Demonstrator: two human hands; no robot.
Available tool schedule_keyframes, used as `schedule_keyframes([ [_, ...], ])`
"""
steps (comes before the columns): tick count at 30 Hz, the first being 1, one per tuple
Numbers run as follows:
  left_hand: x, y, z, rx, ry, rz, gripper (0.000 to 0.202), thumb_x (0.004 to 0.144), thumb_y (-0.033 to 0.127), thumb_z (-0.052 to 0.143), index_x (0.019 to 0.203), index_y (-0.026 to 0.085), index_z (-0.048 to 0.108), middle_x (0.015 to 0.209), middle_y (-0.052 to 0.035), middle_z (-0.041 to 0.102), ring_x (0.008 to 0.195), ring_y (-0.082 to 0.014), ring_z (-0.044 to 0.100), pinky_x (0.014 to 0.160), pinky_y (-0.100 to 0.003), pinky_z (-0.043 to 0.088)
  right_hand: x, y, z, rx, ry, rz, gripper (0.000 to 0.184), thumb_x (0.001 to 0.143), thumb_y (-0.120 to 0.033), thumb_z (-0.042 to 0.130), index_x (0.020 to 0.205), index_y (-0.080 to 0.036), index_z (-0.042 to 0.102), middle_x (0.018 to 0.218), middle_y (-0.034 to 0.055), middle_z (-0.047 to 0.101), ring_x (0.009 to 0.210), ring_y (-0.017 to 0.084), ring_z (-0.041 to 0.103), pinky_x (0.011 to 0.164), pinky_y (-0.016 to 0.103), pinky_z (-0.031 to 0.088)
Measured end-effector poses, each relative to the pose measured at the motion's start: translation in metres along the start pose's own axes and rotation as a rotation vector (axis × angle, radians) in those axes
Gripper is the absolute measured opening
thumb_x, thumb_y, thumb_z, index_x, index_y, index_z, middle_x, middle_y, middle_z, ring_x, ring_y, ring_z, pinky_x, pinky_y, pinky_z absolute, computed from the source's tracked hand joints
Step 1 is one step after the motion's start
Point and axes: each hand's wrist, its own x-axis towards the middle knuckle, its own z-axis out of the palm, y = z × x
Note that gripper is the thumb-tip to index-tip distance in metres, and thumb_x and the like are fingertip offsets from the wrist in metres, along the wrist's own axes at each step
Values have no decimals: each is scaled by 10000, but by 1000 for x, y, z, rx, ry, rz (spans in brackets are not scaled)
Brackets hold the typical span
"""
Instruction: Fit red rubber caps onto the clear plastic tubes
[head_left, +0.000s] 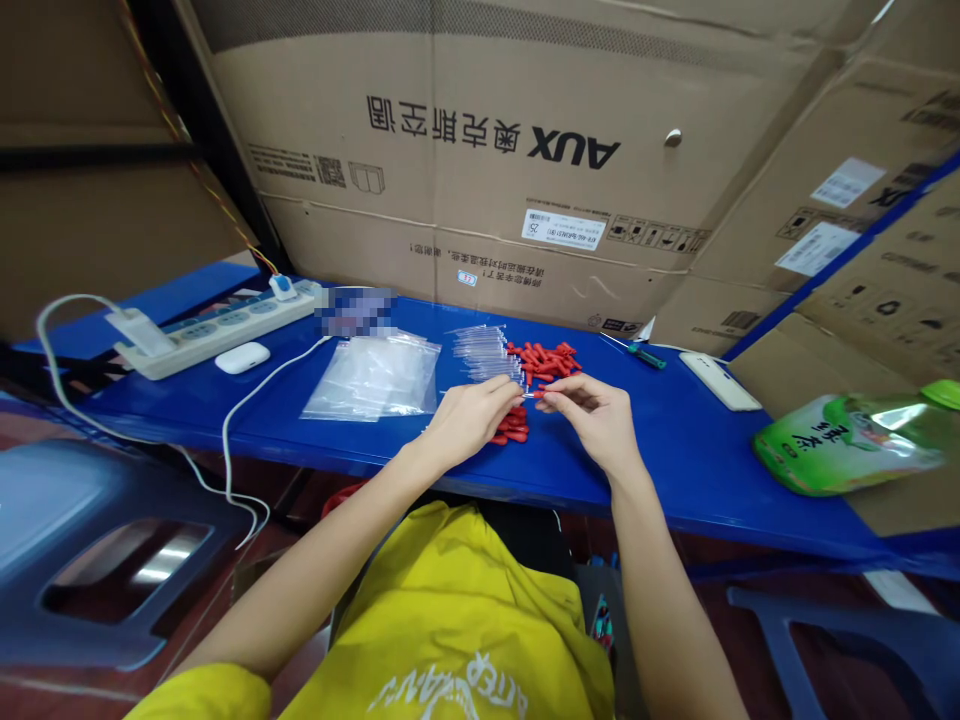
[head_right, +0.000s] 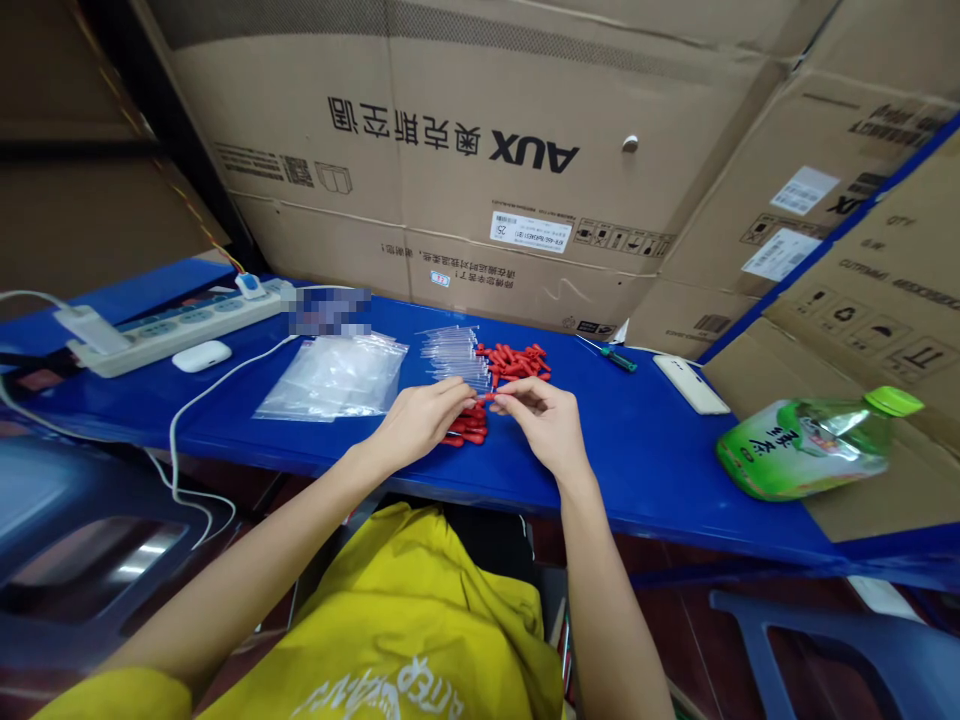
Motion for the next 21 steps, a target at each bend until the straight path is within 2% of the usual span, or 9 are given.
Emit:
schedule_keyframes([
  [17,0,1,0,-15,-43,-9,391,1140,361,289,1066,207,641,983,-38,690,827,-168,674,617,-239,373,-2,1,6,-87,-23,-58,237,850,-461,827,890,-234,772,814,44,811,745,265,802,745,394,662],
  [21,0,2,1,-34,-6,-12,380,1139,356,292,1074,208,636,1011,-45,701,854,-170,683,644,-241,400,-3,0,4,-89,-10,-72,214,865,-446,816,907,-242,764,825,38,809,753,257,799,757,388,654],
])
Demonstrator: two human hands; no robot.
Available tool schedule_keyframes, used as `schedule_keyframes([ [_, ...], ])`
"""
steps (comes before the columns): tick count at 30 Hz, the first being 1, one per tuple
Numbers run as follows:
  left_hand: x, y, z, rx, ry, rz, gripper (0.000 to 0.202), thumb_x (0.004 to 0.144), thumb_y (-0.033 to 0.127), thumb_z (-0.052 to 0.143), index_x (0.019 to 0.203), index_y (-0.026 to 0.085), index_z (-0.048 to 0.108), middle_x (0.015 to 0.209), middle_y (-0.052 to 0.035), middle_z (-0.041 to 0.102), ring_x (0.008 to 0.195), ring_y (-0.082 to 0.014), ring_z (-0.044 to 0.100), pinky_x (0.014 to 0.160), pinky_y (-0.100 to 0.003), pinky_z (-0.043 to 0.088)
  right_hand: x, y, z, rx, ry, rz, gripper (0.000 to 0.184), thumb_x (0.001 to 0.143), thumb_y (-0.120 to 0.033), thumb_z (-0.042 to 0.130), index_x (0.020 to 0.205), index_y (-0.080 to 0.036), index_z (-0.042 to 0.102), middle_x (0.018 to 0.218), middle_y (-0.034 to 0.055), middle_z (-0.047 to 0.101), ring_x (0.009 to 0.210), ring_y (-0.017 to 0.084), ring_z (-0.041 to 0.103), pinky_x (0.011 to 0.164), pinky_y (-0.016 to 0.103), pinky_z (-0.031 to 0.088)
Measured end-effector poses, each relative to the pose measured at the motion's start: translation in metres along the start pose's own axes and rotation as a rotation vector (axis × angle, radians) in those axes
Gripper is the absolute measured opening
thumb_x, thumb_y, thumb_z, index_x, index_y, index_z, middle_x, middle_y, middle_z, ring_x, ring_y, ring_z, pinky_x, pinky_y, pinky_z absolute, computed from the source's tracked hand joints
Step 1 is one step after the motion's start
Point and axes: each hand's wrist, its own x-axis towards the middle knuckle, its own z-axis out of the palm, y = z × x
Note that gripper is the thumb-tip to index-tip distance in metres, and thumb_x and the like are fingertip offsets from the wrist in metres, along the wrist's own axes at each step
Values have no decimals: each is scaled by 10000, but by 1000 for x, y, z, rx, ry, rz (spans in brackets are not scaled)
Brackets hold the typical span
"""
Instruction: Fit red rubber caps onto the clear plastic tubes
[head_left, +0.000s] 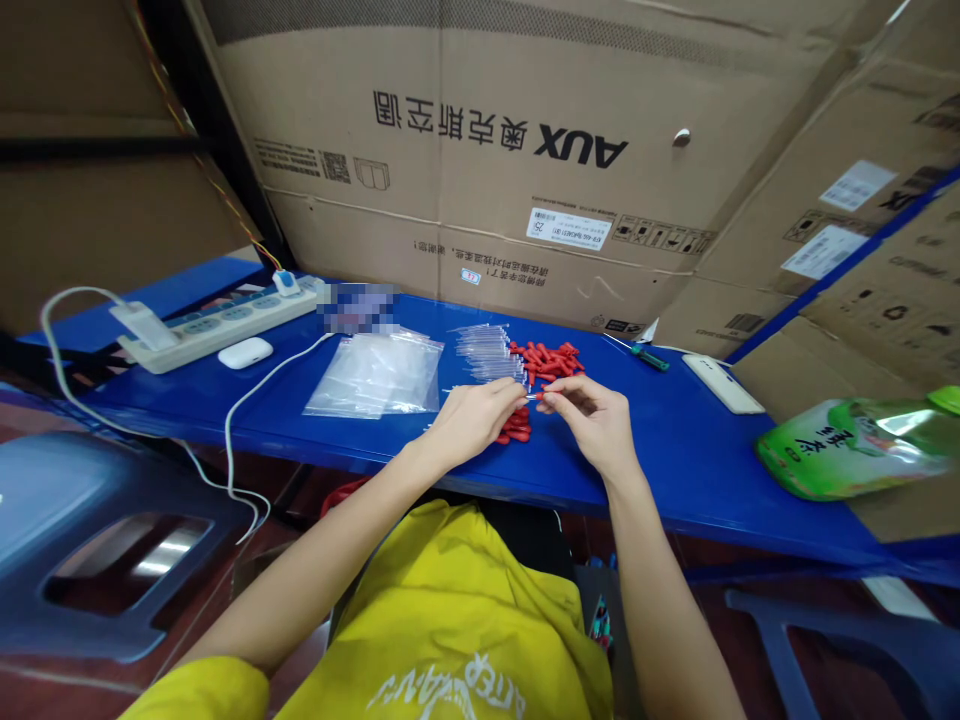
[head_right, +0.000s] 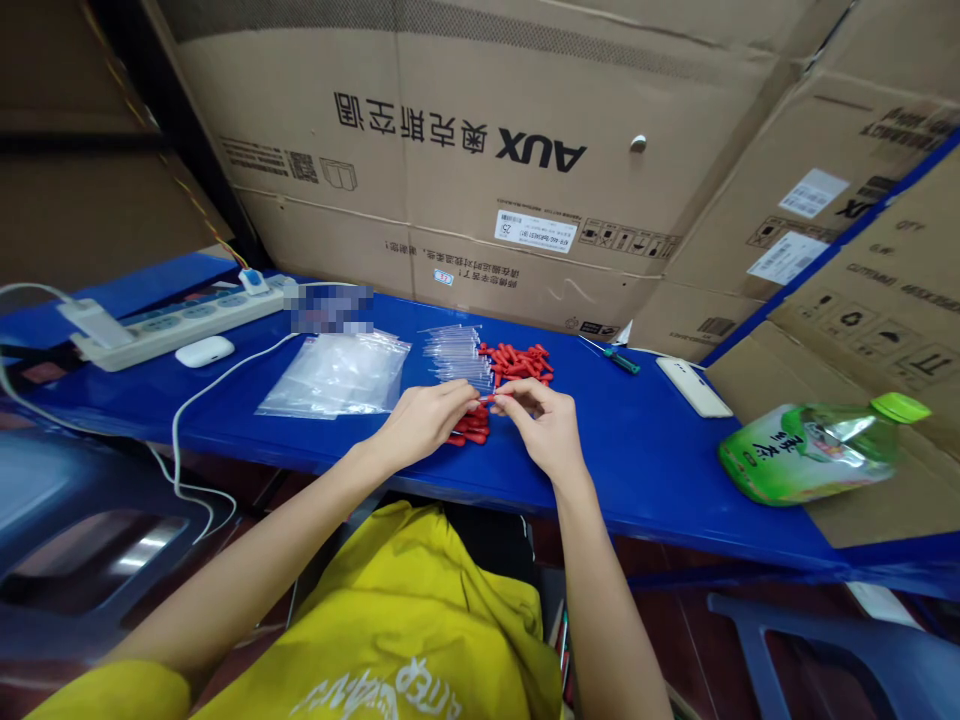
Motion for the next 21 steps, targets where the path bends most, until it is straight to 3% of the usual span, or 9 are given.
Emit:
schedule_keyframes([
  [7,0,1,1,-26,50,7,376,1138,348,284,1096,206,630,1033,-59,704,877,-171,686,685,-243,432,0,0,-7,38,-32,24,274,835,-457,844,1000,-249,776,913,42,822,826,258,803,840,412,656],
  [13,0,-1,0,-5,6,27,406,1141,376,269,1059,210,631,990,-45,699,843,-169,684,639,-245,401,-1,1,-8,5,-29,1,172,850,-407,836,907,-249,798,817,39,819,755,264,802,758,396,658],
  [21,-1,-2,-2,-35,-11,65,382,1138,357,292,1025,204,623,971,-41,700,828,-160,682,654,-233,414,-3,1,-6,78,-24,37,187,808,-408,875,878,-245,818,802,45,826,745,278,810,763,427,682],
])
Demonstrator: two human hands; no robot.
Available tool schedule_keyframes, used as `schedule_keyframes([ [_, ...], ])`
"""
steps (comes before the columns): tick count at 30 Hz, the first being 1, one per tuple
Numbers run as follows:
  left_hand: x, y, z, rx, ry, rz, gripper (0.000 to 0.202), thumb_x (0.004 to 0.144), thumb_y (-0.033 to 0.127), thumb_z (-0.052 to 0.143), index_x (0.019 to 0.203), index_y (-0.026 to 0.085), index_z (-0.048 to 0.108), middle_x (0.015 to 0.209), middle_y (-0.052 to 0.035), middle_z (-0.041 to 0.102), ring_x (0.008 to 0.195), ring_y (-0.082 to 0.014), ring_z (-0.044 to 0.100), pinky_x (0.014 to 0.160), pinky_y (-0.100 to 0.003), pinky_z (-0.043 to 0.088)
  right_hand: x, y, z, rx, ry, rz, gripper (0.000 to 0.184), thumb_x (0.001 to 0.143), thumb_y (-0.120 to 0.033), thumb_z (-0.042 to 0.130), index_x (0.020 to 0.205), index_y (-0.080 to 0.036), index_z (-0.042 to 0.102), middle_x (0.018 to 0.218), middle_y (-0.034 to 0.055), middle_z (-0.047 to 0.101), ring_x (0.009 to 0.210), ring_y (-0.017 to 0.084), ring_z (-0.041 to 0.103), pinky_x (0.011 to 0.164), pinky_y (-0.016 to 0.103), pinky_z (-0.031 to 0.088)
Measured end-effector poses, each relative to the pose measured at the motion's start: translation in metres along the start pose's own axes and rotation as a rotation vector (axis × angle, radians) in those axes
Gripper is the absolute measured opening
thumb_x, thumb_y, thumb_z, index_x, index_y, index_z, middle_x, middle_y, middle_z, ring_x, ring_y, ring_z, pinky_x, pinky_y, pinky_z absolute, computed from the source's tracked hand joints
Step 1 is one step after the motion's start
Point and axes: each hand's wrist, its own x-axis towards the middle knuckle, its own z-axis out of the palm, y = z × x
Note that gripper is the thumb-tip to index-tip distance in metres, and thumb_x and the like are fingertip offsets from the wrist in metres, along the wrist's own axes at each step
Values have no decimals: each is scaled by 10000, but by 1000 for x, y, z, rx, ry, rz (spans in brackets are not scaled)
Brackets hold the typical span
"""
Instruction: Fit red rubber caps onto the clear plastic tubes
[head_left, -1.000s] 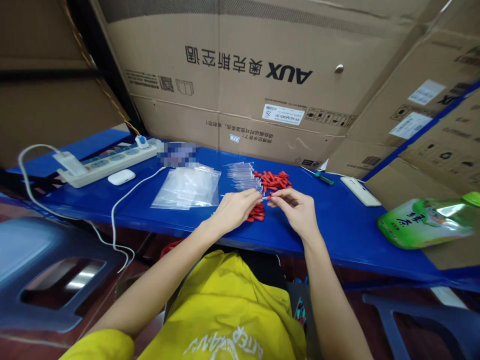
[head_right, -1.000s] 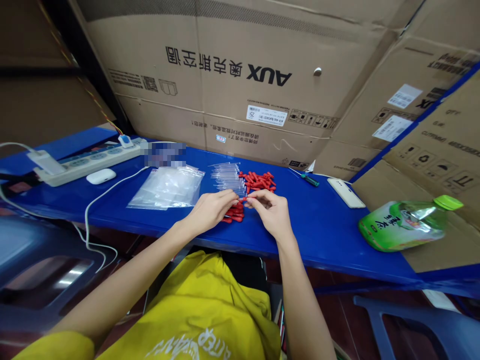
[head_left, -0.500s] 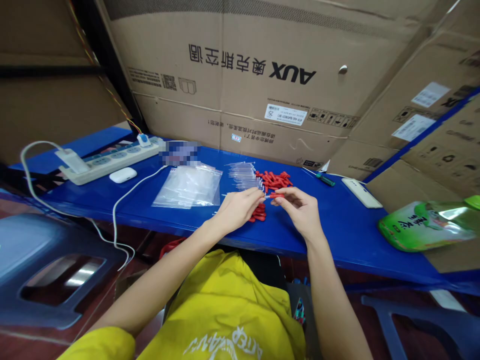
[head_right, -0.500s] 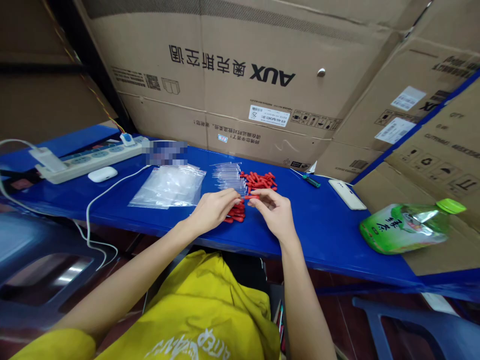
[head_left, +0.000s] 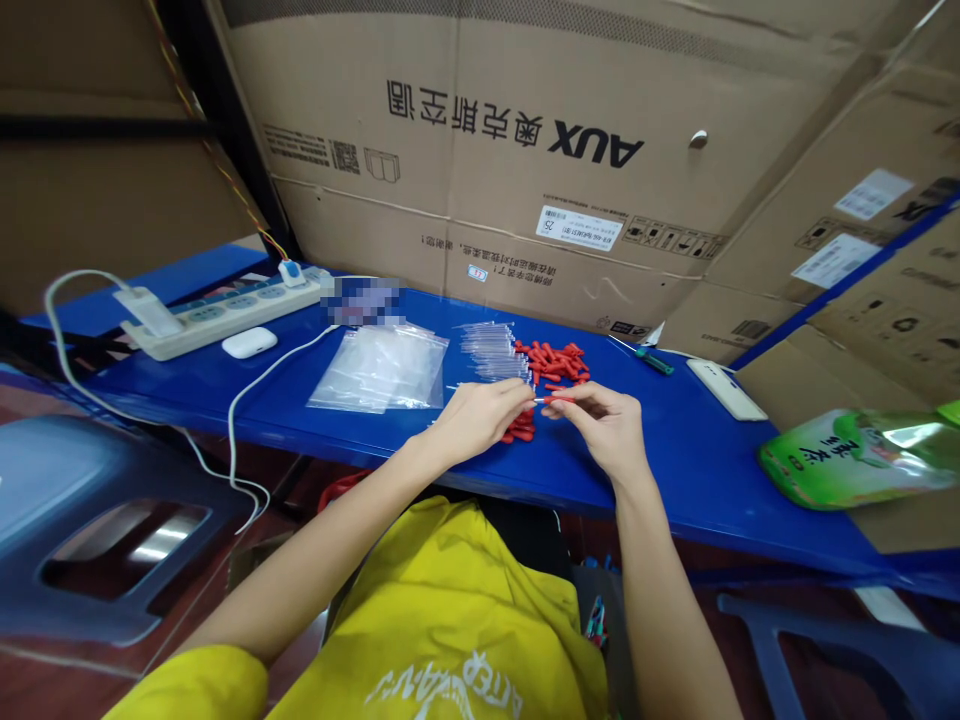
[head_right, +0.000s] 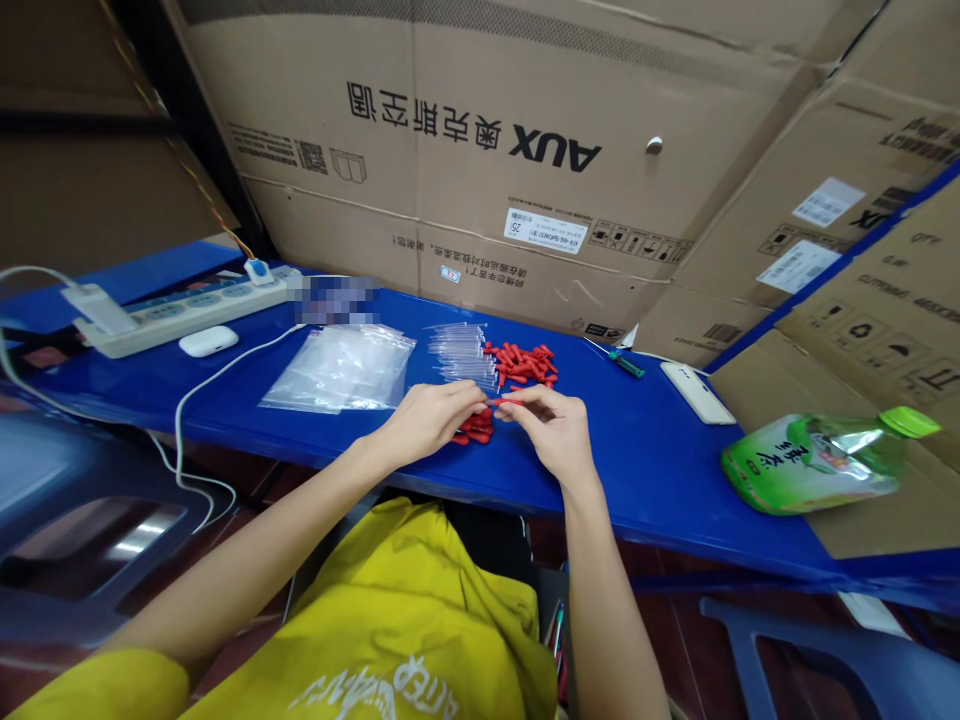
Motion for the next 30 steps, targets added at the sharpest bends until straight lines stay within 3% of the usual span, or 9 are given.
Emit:
schedule_keyframes([
  [10,-1,-4,2,22,52,46,387,1139,353,304,1021,195,637,942,-33,697,815,-157,683,638,-243,410,1,4,0,40,-36,23,236,764,-405,916,874,-219,822,813,51,827,738,260,811,755,390,680],
  [18,-2,-5,5,26,185,0,330,1131,388,383,1175,219,663,1055,-35,699,846,-149,691,677,-239,447,3,0,-3,28,-35,47,340,795,-407,897,1071,-242,785,865,28,818,755,217,799,764,349,662],
  [26,-1,-4,2,13,92,-33,361,1139,410,349,1210,216,644,1127,-43,717,938,-170,714,706,-244,468,4,-2,-5,27,4,35,280,809,-423,884,940,-214,752,804,33,799,707,202,787,712,319,646],
  [30,-1,-3,2,27,48,-43,403,1147,395,300,1137,213,659,1062,-44,733,923,-177,718,692,-246,445,4,-4,-4,15,14,23,282,812,-437,879,944,-222,752,812,26,796,713,198,788,723,318,647],
])
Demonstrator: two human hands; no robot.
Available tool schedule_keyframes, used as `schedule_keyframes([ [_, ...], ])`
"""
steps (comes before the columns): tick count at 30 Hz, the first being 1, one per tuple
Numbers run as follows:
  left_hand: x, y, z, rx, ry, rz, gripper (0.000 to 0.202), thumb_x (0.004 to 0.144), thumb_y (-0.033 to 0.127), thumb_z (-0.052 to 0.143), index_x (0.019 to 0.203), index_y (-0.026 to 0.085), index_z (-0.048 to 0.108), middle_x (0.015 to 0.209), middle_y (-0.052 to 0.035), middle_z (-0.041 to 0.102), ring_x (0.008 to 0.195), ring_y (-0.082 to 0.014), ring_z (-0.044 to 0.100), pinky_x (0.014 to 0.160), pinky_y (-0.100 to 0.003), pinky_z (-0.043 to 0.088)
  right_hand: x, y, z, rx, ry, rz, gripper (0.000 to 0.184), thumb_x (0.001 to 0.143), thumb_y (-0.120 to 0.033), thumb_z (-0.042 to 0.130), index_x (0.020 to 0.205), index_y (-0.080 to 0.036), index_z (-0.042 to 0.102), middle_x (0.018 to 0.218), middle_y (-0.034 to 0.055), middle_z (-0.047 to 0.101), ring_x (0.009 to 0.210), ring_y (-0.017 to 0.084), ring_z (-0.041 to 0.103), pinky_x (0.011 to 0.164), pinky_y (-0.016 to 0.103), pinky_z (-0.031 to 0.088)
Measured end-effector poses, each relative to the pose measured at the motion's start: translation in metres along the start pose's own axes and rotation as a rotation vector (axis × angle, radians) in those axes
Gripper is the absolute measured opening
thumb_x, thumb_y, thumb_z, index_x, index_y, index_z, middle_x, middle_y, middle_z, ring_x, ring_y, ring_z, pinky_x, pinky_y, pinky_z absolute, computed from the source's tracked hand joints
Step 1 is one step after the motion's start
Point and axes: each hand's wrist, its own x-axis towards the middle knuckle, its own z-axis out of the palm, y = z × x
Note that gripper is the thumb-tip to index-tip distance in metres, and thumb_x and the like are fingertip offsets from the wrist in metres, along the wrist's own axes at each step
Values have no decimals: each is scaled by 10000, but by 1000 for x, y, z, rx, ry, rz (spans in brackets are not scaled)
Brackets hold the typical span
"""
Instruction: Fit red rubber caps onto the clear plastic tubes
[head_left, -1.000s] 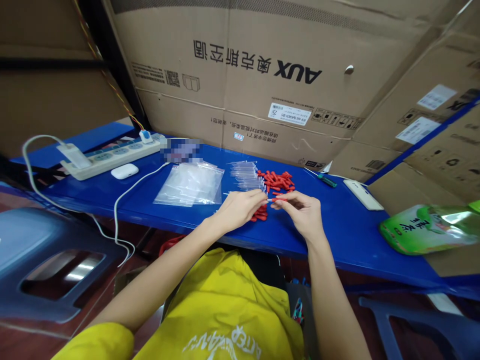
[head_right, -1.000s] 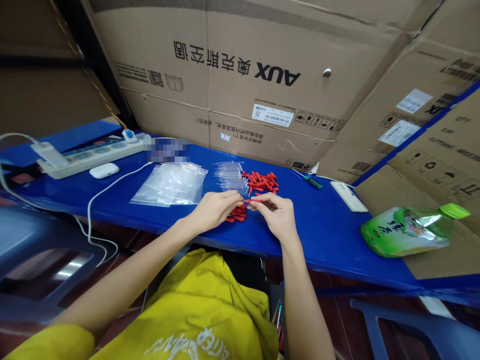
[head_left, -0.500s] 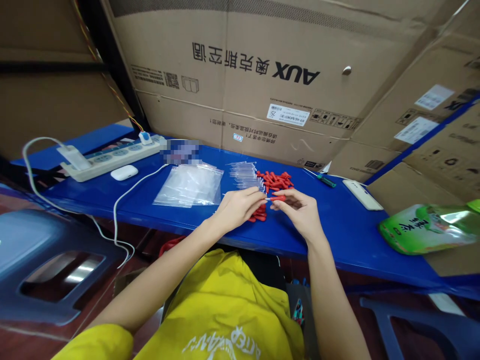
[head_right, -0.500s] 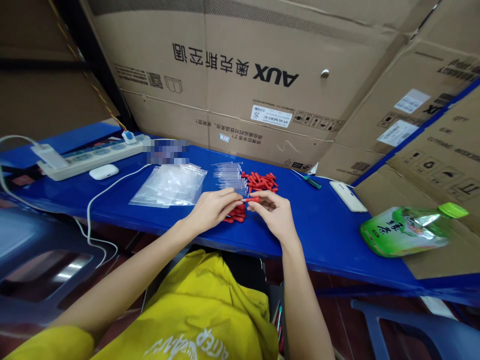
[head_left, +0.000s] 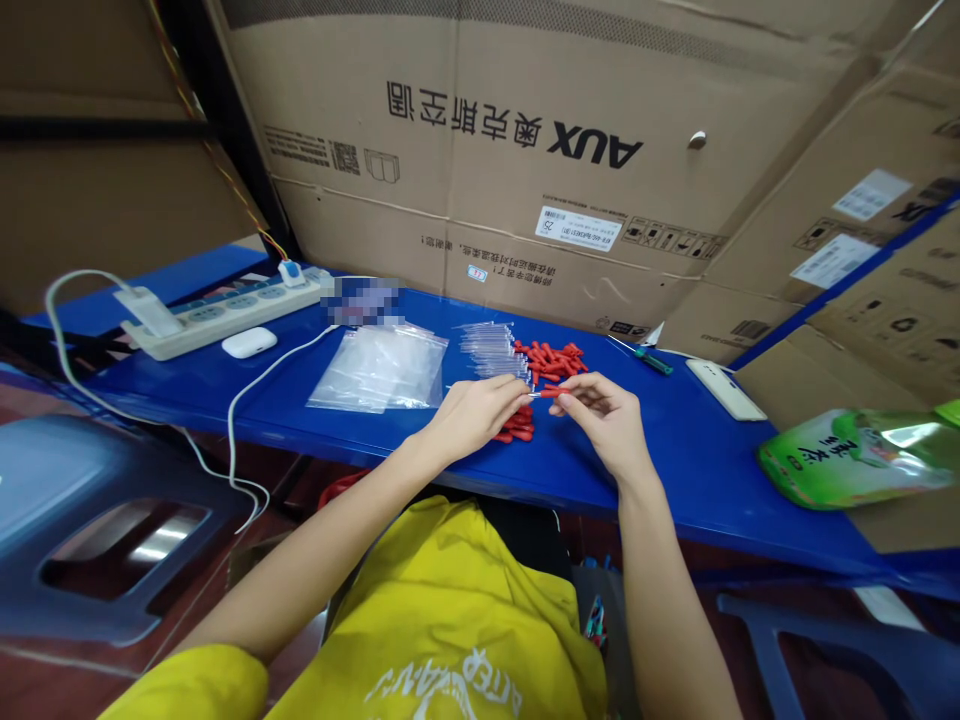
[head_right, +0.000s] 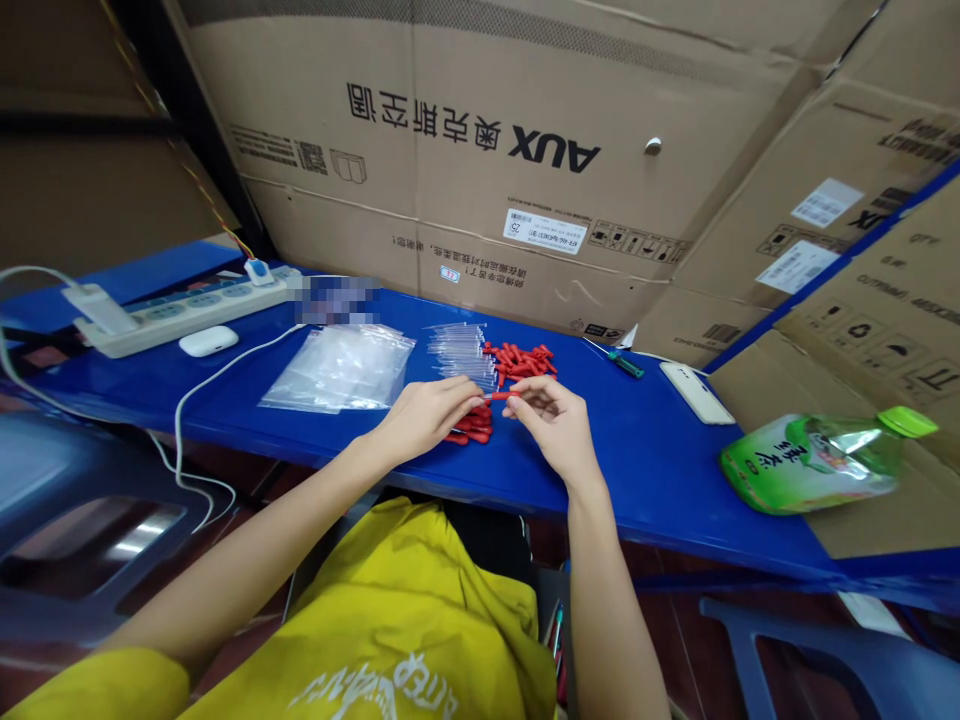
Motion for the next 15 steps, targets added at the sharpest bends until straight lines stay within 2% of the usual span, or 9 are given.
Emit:
schedule_keyframes([
  [4,0,-2,1,-6,12,7,385,1143,414,328,1105,218,658,1048,-35,756,927,-178,722,684,-245,423,0,2,-1,-9,-35,7,293,816,-434,876,1003,-227,786,831,33,809,750,212,801,755,338,656],
  [15,-2,-2,1,-44,50,66,414,1143,404,314,1023,201,654,951,-40,734,849,-160,706,663,-231,418,-2,2,3,-8,-2,-6,233,798,-416,892,880,-218,801,766,39,811,686,226,799,701,345,664],
])
